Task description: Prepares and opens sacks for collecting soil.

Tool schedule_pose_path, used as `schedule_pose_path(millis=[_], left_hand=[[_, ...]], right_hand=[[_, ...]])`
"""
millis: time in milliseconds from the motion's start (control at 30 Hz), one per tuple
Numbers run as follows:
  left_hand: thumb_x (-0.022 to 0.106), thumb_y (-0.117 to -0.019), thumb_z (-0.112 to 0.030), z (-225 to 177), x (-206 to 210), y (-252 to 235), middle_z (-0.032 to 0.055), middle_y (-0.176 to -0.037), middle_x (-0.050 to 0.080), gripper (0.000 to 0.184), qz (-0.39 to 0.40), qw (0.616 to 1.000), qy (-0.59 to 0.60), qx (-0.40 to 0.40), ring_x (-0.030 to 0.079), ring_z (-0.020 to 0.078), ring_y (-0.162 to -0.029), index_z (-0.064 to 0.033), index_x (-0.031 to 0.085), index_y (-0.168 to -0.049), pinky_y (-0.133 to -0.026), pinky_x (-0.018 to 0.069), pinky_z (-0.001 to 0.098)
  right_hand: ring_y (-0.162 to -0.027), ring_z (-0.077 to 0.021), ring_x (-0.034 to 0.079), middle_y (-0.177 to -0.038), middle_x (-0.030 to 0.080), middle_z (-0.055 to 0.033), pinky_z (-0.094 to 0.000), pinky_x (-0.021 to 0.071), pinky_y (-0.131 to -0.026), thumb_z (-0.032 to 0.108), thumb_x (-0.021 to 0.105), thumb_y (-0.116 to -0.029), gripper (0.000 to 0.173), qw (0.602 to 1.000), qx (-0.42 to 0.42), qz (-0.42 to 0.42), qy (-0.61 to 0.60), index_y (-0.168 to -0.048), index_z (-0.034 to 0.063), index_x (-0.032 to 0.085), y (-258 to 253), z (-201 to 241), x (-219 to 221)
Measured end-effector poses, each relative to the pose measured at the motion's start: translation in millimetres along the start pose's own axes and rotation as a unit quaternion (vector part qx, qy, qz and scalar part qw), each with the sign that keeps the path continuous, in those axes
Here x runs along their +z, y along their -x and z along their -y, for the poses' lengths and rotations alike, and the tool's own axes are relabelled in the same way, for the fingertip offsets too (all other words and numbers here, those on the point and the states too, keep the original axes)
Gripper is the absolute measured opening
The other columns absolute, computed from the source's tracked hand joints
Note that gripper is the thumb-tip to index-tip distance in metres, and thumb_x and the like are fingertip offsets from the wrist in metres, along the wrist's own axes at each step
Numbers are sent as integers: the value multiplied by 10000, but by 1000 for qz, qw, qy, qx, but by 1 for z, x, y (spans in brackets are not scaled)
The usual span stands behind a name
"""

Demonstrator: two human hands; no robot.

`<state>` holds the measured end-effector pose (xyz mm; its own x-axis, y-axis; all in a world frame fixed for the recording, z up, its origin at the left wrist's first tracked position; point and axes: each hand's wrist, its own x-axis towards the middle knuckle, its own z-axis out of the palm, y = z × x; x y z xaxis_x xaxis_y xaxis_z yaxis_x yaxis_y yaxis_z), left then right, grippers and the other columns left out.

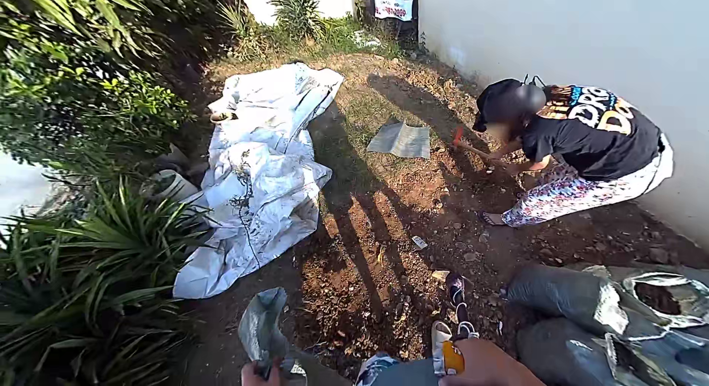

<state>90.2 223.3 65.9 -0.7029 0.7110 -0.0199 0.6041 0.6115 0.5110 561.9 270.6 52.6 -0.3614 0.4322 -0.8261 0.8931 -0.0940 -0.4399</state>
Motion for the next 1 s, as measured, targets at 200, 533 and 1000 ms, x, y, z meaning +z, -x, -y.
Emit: schedule_pose_path(millis=[200,533,1000], left_hand=[[693,-966,-174,-72,12,29,302,-1004,674,406,-17,999,23,43,677,421,-937,124,573,-1214,-867,539,586],[703,-965,-133,-143,50,1,263,-869,643,320,18,990,71,117,640,381,-794,114,589,-1133,-748,527,576],[701,-967,-236,-201,66,14,98,-719,635,264,63,947,88,303,626,197,-631,19,643,-1000,-609,541,415]], right_hand=[[-1148,-432,653,-1186,684,-248,-655,499,-964,823,586,-825,938,999,-30,24,31,-1344,43,578,8,-11,2],[-1141,-437,639,-1191,672,-234,-680,491,-922,415,761,-867,598,996,-59,-37,53,-1328,75,589,37,-23,-56],[-1201,-436,609,-1273,624,-287,-656,448,-1018,449,662,-985,642,985,-149,81,-13,-1420,2,507,31,-60,-59]])
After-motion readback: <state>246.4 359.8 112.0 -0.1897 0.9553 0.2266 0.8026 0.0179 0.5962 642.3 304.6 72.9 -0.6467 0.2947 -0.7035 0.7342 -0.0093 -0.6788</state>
